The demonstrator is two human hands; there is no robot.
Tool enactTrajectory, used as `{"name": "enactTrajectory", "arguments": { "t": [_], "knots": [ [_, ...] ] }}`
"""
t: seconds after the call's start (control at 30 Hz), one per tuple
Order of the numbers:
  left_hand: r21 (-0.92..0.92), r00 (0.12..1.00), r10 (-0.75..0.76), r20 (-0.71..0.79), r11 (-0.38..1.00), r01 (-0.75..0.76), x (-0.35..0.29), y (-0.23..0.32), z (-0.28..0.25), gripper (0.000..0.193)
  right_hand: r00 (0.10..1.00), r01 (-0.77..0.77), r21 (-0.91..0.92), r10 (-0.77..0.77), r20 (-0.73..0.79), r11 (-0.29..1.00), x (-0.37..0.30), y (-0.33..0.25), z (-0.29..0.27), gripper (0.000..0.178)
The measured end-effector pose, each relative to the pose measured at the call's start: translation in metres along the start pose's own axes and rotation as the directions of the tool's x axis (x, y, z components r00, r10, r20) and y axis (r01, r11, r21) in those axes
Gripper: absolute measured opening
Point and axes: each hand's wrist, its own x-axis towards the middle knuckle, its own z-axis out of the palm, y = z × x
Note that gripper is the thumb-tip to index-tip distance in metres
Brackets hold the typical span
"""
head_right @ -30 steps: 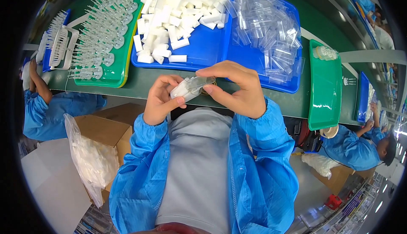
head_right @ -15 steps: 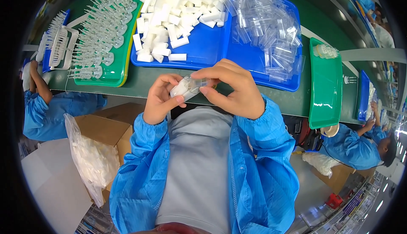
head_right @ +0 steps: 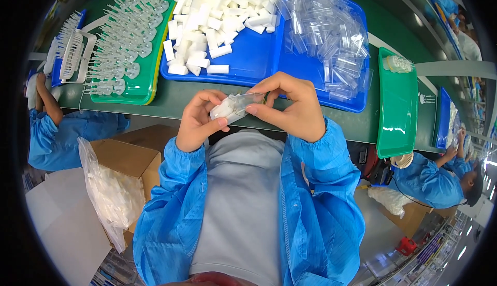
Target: The person assembles components by fitting foam pieces onto plastic pronged bases and secures each assembled bundle with a rubber band by hand.
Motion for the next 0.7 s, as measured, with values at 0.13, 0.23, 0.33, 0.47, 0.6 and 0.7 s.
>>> {"name": "enactTrajectory", "arguments": {
  "t": [0.13,0.23,0.33,0.47,0.6,0.7],
  "knots": [
    [0.061,1.000,0.012,-0.011,0.998,-0.011,0.000,-0.001,0.001,0.035,1.000,0.002,0.010,-0.002,0.026,1.000,-0.001,0.002,0.003,0.024],
    [0.061,1.000,0.006,-0.022,0.998,-0.005,0.000,-0.002,0.002,0.035,1.000,0.003,0.011,-0.002,-0.009,1.000,-0.002,0.003,0.007,0.024],
    [0.104,0.999,0.015,-0.033,0.995,-0.011,0.000,-0.003,0.004,0.036,1.000,0.010,0.007,-0.010,-0.009,1.000,-0.003,0.003,0.009,0.026],
    [0.212,0.998,0.047,-0.035,0.977,-0.039,0.001,-0.004,0.007,0.035,0.999,0.038,-0.010,-0.038,0.005,0.999,-0.003,-0.002,0.010,0.027],
    [0.269,0.996,0.086,-0.019,0.960,-0.078,0.003,-0.005,0.008,0.032,0.998,0.070,-0.048,-0.069,0.003,0.996,-0.003,-0.005,0.012,0.028],
    [0.209,0.997,0.069,-0.033,0.976,-0.060,0.003,-0.005,0.007,0.031,1.000,0.007,-0.050,-0.007,-0.006,0.999,-0.001,-0.012,0.011,0.031]
  ]
}}
